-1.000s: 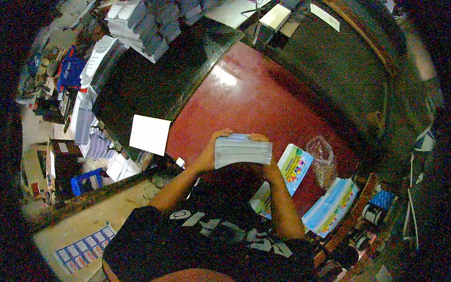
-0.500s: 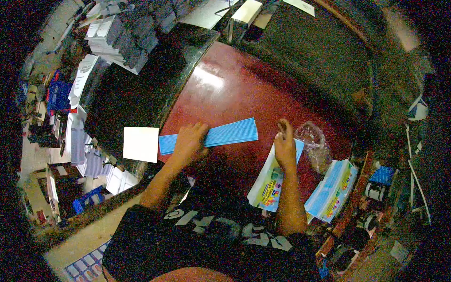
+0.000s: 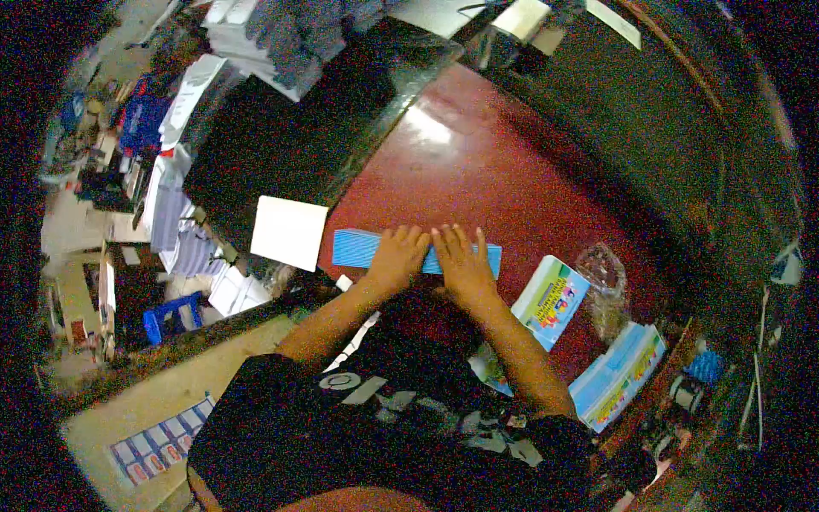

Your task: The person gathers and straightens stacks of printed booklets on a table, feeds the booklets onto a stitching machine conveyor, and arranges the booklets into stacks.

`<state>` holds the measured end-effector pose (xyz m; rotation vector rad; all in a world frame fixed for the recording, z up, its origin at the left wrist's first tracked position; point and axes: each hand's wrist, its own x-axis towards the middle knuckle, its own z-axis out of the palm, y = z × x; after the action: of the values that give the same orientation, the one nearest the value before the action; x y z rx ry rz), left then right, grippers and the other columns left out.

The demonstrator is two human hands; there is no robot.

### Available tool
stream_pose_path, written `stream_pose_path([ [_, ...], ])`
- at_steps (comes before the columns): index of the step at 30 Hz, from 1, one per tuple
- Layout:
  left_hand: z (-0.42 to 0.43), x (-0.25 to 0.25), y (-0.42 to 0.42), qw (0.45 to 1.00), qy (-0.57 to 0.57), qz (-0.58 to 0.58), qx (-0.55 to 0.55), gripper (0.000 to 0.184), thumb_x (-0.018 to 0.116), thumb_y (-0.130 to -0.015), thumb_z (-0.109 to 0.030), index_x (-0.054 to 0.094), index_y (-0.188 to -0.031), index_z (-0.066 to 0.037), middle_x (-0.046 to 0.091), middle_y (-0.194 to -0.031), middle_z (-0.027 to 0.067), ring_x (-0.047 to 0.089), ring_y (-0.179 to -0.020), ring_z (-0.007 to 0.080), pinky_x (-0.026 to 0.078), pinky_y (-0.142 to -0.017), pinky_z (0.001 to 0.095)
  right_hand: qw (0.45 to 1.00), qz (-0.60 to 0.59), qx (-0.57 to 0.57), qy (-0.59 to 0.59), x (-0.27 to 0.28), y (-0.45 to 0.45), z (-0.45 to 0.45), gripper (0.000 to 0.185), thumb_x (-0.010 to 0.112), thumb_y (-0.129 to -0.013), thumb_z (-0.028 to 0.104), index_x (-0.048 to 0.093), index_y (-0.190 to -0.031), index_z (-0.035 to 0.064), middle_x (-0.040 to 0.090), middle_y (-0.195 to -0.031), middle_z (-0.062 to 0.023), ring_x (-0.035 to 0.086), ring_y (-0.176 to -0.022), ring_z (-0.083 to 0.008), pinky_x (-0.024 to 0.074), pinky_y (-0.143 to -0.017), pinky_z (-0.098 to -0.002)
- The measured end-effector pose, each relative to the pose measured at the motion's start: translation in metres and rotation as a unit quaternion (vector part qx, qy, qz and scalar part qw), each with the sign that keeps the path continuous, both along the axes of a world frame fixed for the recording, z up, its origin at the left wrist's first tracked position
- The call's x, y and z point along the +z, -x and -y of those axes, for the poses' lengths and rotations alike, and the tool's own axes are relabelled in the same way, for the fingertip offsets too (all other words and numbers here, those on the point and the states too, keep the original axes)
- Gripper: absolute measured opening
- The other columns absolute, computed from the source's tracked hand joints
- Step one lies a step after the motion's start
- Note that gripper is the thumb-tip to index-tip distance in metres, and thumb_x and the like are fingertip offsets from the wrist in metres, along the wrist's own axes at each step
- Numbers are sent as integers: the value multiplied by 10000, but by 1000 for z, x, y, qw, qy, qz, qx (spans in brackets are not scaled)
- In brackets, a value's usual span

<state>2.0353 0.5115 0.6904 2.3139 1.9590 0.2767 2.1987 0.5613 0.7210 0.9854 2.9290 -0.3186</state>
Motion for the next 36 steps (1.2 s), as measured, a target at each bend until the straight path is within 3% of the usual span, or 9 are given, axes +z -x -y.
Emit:
stream_pose_path([
  [3, -1, -6, 9, 997, 56, 41, -24, 327, 508, -819, -189, 546, -1119, -66, 571, -1013, 105, 540, -975, 275, 420, -793, 417, 997, 34, -38, 64, -11, 3, -3, 763, 775, -643, 246, 436, -1307, 82, 515, -1249, -115, 457, -1211, -283, 280, -1067, -480],
  [9, 52, 11, 110, 986, 117, 80, 92, 764, 824, -543, -274, 526, -1235, -146, 572, -1196, 91, 503, -1147, 303, 298, -1030, 497, 999, -51, -16, -3, -17, 1, -5, 583, 742, -665, 240, 521, -1184, 92, 580, -1086, -87, 531, -1090, -272, 355, -972, -469],
  [13, 69, -11, 133, 968, 102, 212, 89, 605, 812, -578, -248, 594, -1137, -173, 634, -1097, 56, 555, -1108, 245, 273, -1047, 493, 999, -25, -42, -11, -21, 20, 4, 477, 720, -652, 145, 538, -1090, 93, 581, -1090, -111, 520, -1100, -296, 366, -950, -467],
  [16, 69, 4, 132, 979, 73, 167, 89, 526, 783, -591, -204, 618, -1089, -168, 641, -1077, 57, 555, -1095, 279, 284, -1048, 484, 998, -59, 2, -32, -21, 49, 3, 387, 697, -654, 128, 571, -1019, 91, 615, -1024, -133, 570, -1012, -333, 429, -876, -463],
  [19, 67, -3, 132, 978, 76, 168, 95, 623, 758, -599, -198, 572, -1190, -132, 581, -1213, 111, 494, -1179, 325, 260, -1077, 472, 990, 33, -3, 134, 3, 47, -5, 433, 664, -716, 168, 574, -1133, 97, 638, -1067, -129, 602, -1011, -331, 465, -863, -458],
  [23, 63, 11, 104, 834, -190, 435, 281, 901, 771, -653, -286, 336, -1391, -7, 422, -1371, 190, 382, -1298, 305, 264, -1101, 458, 984, -76, -113, 111, 74, 7, 9, 507, 706, -709, 235, 578, -1181, 102, 655, -1074, -125, 630, -967, -341, 490, -839, -457],
  [26, 52, 25, 54, 785, 147, 581, 155, 870, 763, -710, -292, 319, -1384, 33, 490, -1301, 177, 468, -1222, 284, 389, -1021, 428, 841, -322, -284, 329, 102, -35, 25, 641, 809, -683, 239, 553, -1234, 32, 646, -1111, -160, 634, -993, -216, 494, -852, -355],
  [32, 24, 59, -109, 580, 385, 718, 4, 407, 659, -885, -206, 531, -1207, 8, 628, -1103, 105, 587, -1033, 171, 485, -883, 339, 608, -547, -498, 289, 46, -143, 95, 617, 754, -752, 94, 441, -1271, -18, 649, -1064, -152, 640, -948, -238, 513, -861, -382],
  [36, 22, 32, -177, 625, 478, 617, 9, 391, 637, -897, -215, 528, -1213, -13, 624, -1093, 89, 578, -1010, 158, 479, -882, 317, 481, -541, -609, 325, 45, -194, 119, 610, 769, -745, 134, 460, -1244, -32, 660, -1036, -148, 652, -914, -236, 525, -833, -372],
])
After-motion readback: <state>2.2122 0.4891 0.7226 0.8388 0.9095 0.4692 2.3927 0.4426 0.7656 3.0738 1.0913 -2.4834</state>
